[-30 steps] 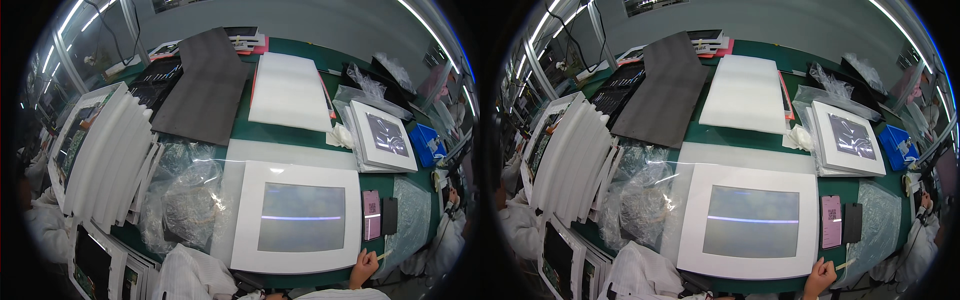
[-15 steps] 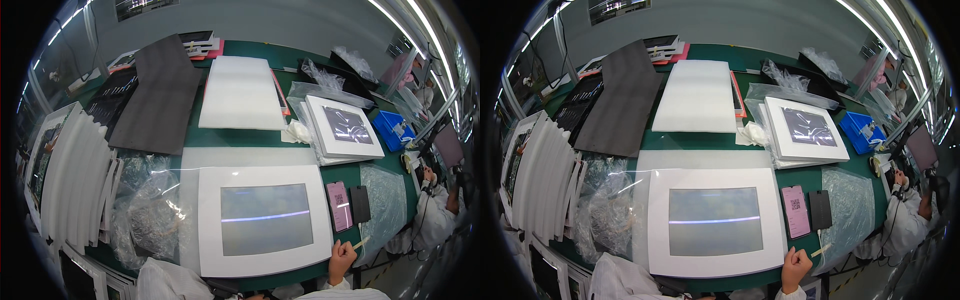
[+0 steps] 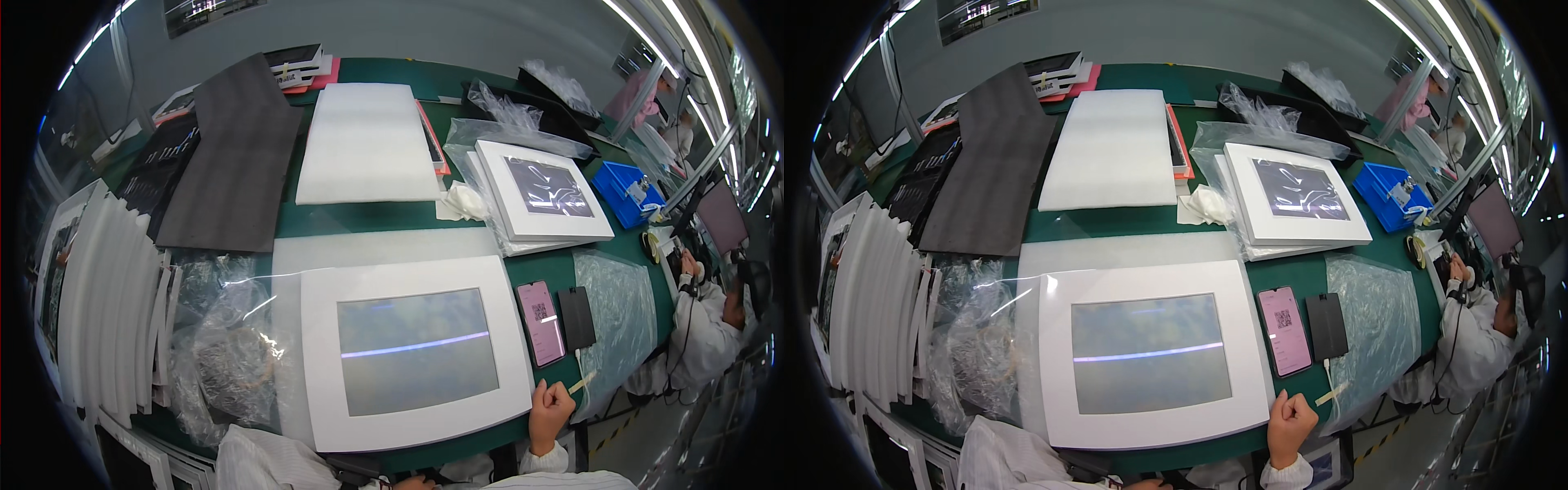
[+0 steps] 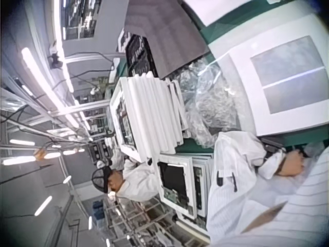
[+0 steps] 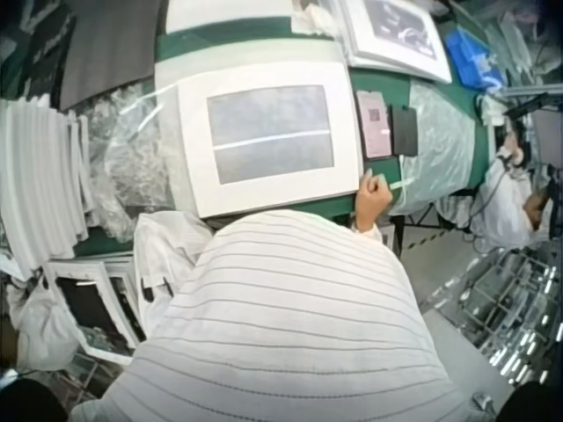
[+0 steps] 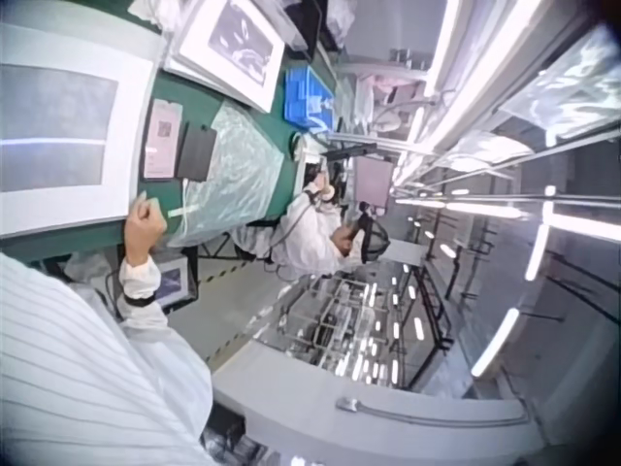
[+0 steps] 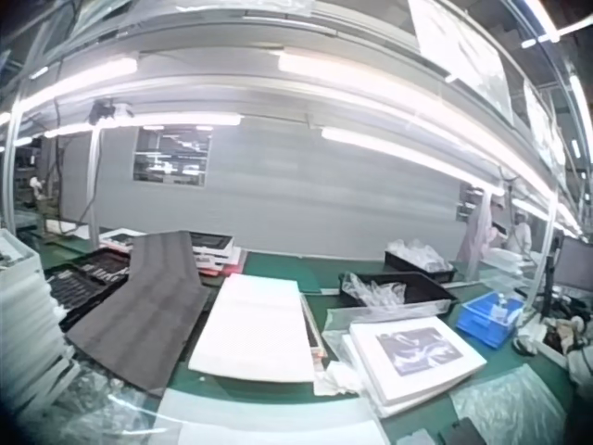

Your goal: The recorder is inspecting and assembling electronic display components, placing them in frames and removing protective films.

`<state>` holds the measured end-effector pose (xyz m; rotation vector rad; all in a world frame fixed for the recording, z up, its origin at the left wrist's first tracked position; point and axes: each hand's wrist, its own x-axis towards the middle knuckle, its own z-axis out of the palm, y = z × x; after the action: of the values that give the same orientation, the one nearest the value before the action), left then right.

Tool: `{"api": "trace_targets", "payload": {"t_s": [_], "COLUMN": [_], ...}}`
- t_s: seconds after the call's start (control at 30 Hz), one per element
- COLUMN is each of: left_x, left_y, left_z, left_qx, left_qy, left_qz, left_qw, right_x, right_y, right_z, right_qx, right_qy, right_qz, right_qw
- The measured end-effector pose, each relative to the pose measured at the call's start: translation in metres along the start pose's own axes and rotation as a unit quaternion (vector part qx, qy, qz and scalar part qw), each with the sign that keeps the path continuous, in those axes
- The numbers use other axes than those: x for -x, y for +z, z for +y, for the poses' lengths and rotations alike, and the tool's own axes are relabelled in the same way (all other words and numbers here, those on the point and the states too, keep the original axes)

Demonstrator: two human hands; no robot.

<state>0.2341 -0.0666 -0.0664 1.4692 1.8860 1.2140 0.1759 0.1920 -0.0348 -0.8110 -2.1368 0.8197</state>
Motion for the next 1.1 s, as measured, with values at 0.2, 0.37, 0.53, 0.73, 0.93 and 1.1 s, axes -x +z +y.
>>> {"api": "trace_targets", "payload": {"t_s": [0.2, 0.37, 0.53, 0.73, 0.93, 1.1], "left_x": [0.002, 0.003, 0.001, -0.009, -0.02, -0.031], "left_y": [-0.01, -0.022, -0.037, -0.052, -0.062, -0.066], "left_z": [0.002, 0.001, -0.001, -0.004, -0.004, -0.003], "left_qx": [0.015, 0.024, 0.019, 0.014, 0.022, 0.033], "left_qy": [0.008, 0.022, 0.028, 0.041, 0.051, 0.056], "left_qz": [-0.023, -0.059, -0.086, -0.113, -0.129, -0.13], "left_qw": [1.0, 0.998, 0.996, 0.993, 0.99, 0.989], "right_x": [0.0, -0.001, -0.001, -0.001, -0.001, -0.001], "right_y": [0.0, -0.001, -0.002, -0.003, -0.003, -0.003], "right_z": [-0.002, -0.004, -0.005, -0.006, -0.006, -0.005], "right_qx": [-0.006, -0.027, -0.002, -0.009, -0.012, -0.017], "right_qy": [0.006, -0.001, -0.007, -0.001, -0.011, -0.02], "right_qz": [0.004, -0.009, 0.009, 0.009, 0.013, 0.005], "right_qw": [1.0, 1.0, 1.0, 1.0, 1.0, 1.0]}}
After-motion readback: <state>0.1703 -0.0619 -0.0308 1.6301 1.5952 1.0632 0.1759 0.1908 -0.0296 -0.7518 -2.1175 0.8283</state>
